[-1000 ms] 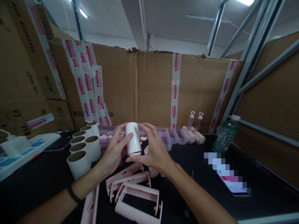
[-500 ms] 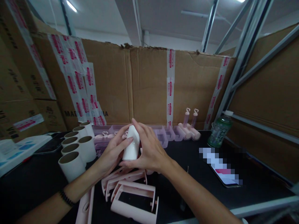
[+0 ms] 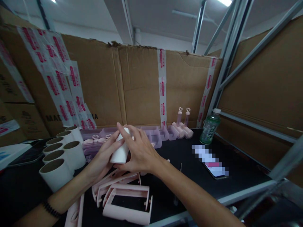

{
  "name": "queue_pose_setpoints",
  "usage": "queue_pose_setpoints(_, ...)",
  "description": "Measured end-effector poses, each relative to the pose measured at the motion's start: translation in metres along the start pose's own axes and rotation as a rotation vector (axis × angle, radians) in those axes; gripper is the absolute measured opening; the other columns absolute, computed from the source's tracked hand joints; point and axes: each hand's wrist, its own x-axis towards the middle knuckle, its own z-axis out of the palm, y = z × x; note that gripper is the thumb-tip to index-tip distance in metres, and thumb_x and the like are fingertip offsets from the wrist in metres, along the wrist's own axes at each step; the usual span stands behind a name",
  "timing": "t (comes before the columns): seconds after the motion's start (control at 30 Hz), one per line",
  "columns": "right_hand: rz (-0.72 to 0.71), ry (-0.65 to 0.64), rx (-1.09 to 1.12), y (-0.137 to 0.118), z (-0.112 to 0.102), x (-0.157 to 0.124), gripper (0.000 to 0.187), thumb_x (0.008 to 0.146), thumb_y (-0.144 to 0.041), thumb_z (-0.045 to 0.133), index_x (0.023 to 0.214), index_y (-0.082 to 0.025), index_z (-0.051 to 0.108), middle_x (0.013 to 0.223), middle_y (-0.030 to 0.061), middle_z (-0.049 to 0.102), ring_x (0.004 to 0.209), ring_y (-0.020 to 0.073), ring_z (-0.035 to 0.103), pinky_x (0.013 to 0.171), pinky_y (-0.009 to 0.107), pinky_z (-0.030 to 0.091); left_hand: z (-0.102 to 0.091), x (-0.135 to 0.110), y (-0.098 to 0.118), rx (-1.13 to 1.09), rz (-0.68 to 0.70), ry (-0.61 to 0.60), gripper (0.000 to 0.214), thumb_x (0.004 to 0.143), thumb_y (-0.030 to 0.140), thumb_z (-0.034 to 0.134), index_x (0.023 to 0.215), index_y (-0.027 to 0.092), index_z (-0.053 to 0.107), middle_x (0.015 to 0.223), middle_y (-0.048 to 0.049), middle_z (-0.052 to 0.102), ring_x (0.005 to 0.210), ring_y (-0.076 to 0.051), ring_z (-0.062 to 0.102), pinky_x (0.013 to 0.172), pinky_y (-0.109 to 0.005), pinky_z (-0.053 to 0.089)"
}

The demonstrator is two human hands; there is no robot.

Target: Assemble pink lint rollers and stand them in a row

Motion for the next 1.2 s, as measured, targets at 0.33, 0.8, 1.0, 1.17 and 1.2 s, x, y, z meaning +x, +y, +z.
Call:
queue_pose_setpoints(0.33,0.022,-0.019,0.091,0.001,0.004,-0.001,0.126,0.071,-0.049,0.083,0.164,-0.031,0.0,0.157,0.0151,0.034,0.146,0.0316,0.033,0.117,0.056,0.035,0.006,-0.004,0.003,0.035,-0.043,0.009,0.066,0.079,0.035,0.076,0.141,0.025,0.055,0.119,-0.0048,0.069,0.082,-0.015,0.064,0.063,-0.02,0.05)
queue_pose_setpoints(0.8,0.463,0.256,0.138,0.044,-0.043,-0.007,0.016,0.097,-0.031,0.053,0.097,-0.019,0.064,0.087,0.0041,0.07,0.079,0.0175,0.065,0.073,0.03,0.049,-0.012,0.004,0.008,-0.159,0.026,0.024,0.054,0.089,0.033,0.057,0.141,0.034,0.04,0.081,-0.0021,0.065,0.048,-0.016,0.057,0.032,-0.021,0.039)
queue_pose_setpoints(1.0,0.734,-0.4,-0.058,0.062,-0.05,-0.051,0.027,0.083,-0.042,0.07,0.071,-0.018,0.069,0.068,0.004,0.07,0.063,0.0172,0.062,0.059,0.028,0.041,-0.016,0.005,0.006,-0.182,-0.007,0.055,0.039,0.088,0.043,0.06,0.122,0.031,0.046,0.073,0.0005,0.059,0.042,-0.012,0.048,0.028,-0.015,0.029)
queue_pose_setpoints(1.17,0.852,-0.502,-0.031,0.064,-0.033,-0.06,0.025,0.074,-0.044,0.077,0.072,-0.019,0.073,0.07,0.0041,0.073,0.066,0.0182,0.066,0.059,0.026,0.043,-0.013,0.002,0.007,-0.159,-0.006,0.037,0.04,0.088,0.044,0.061,0.123,0.031,0.047,0.072,0.0019,0.059,0.038,-0.011,0.046,0.026,-0.015,0.028)
queue_pose_setpoints(1.2,0.859,-0.504,-0.035,0.064,-0.031,-0.059,0.026,0.072,-0.044,0.078,0.071,-0.018,0.073,0.069,0.0044,0.073,0.064,0.0185,0.066,0.058,0.026,0.043,-0.013,0.002,0.008,-0.159,-0.004,0.038,0.04,0.087,0.044,0.062,0.122,0.031,0.047,0.072,0.0019,0.059,0.038,-0.011,0.047,0.026,-0.015,0.029)
